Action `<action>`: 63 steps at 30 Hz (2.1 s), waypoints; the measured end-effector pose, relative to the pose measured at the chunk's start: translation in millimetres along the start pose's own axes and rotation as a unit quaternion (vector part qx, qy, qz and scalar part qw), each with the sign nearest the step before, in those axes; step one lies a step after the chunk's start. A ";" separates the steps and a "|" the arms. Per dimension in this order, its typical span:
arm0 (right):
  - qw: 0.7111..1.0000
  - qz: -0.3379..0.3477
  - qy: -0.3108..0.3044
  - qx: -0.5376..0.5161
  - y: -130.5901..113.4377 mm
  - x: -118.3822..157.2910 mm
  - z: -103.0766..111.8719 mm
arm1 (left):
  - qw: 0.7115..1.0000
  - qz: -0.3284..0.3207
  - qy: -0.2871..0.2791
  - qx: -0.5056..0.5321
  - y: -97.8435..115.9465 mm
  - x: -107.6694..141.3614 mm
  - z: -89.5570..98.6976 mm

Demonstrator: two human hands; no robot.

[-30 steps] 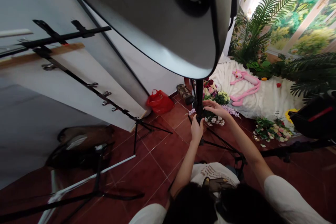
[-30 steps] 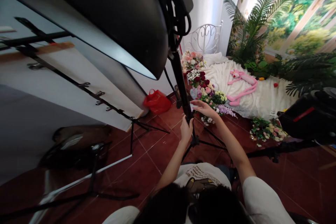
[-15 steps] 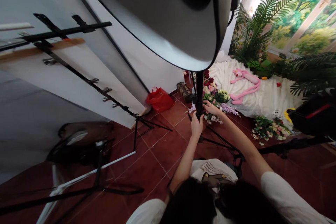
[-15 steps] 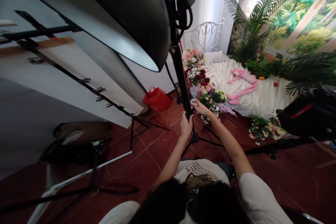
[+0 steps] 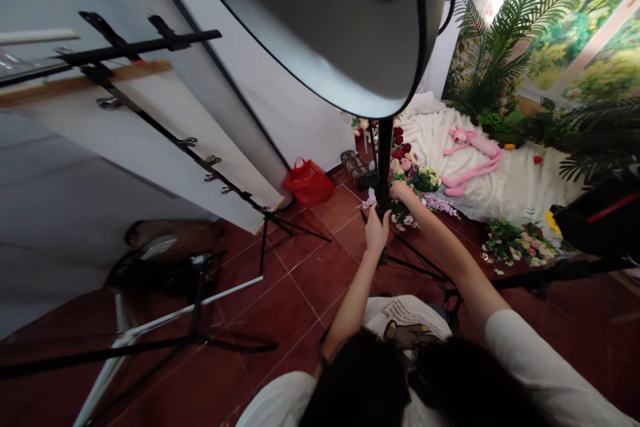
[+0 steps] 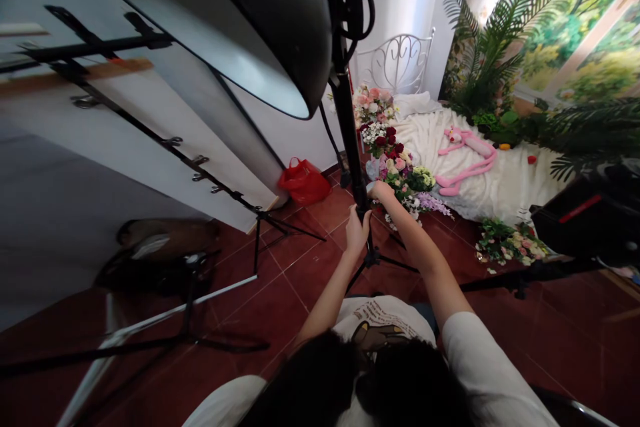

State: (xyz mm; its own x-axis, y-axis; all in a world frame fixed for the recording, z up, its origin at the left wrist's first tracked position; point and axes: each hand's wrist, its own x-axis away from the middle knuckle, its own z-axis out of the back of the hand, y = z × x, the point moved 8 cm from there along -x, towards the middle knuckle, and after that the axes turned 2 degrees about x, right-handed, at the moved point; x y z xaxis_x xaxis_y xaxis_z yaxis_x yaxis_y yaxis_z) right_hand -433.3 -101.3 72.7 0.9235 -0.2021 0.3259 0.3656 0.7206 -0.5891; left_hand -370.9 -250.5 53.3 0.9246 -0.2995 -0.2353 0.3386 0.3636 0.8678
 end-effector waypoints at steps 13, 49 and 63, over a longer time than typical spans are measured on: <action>0.977 0.092 0.059 -0.185 34.6 84.4 19.3 | 0.979 0.024 0.178 0.097 4.2 35.3 18.0; 0.572 -0.251 0.596 -0.505 327.4 458.3 -37.2 | 0.732 -0.280 -0.608 0.131 207.9 241.8 -368.4; 0.682 -0.279 0.657 -0.157 286.1 463.6 27.5 | 0.719 -0.279 -0.618 0.152 207.4 246.0 -371.7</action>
State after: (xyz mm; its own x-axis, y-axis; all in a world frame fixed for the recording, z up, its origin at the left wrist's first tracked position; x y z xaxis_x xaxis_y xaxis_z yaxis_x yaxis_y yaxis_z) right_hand 96.2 29.5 75.7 -0.1403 -0.9558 -0.2585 0.5190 0.1514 -0.8412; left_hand -8.4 79.1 12.7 -0.2647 -0.9476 -0.1791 0.3697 -0.2712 0.8887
